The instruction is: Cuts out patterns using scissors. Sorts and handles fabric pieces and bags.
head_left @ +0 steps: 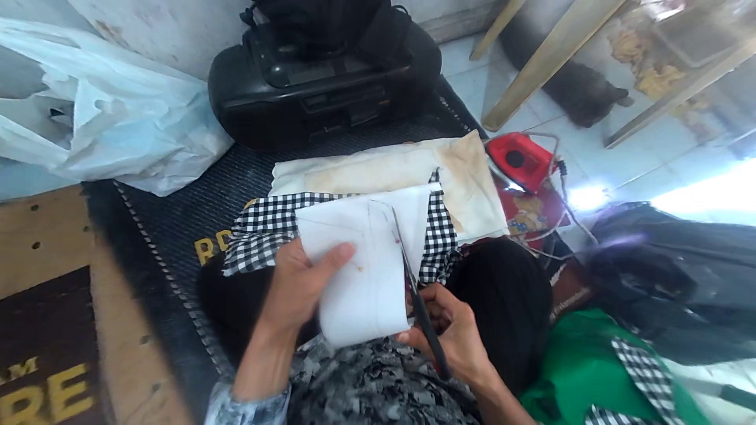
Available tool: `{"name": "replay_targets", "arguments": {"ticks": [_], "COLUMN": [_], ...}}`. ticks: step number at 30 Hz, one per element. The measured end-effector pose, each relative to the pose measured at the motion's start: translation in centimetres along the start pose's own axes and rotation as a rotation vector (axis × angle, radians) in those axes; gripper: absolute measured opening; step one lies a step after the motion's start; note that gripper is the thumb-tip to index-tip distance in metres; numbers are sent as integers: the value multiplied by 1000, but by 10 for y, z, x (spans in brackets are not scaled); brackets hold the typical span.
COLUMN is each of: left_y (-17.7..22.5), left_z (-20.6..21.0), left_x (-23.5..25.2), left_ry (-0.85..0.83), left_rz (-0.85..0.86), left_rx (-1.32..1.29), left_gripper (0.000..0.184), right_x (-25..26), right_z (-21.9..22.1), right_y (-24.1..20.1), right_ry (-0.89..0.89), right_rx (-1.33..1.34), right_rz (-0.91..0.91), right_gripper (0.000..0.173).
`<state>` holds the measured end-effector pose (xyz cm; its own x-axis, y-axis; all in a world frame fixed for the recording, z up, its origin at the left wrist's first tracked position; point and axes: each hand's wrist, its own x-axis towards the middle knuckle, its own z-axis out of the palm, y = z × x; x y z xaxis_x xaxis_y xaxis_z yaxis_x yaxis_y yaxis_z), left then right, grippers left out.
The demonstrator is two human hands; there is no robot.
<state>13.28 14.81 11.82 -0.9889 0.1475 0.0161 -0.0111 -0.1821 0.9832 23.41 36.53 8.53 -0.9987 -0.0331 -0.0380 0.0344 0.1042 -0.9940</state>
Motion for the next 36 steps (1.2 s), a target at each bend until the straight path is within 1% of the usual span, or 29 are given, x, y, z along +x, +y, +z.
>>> {"name": "replay_targets", "arguments": {"ticks": [4, 7, 12, 18, 25, 32, 34, 36], "left_y": [1, 1, 1, -1, -1, -5, -5, -1], "left_z": [-1, 0, -1, -7, -14, -21, -24, -27], "left_x": [-1, -3, -3, -3, -2, -1, -1, 2], "left_ry": [-23, -36, -47, -75, -154, -193, -203, -221], "left_rz": [0, 7, 15, 11, 9, 20, 0, -45], "left_rx": [5, 4, 3, 22, 2, -12, -43, -109], "left_gripper": [17, 17, 17, 19, 20, 19, 19, 14], "right_x": [2, 4, 1, -2, -2, -1, -2, -2], "right_z": [0, -1, 0, -2, -3, -1, -2, -2], "right_y": [-3, -6, -7, -4, -9, -8, -7, -7], "right_ry": [-33, -32, -19, -19, -63, -72, -64, -56], "right_rx": [51, 42, 39, 4, 32, 30, 11, -5], "right_rz": [-21, -35, -33, -40, -17, -43, -46, -46], "right_gripper": [59, 61, 59, 52, 61, 59, 59, 59]}}
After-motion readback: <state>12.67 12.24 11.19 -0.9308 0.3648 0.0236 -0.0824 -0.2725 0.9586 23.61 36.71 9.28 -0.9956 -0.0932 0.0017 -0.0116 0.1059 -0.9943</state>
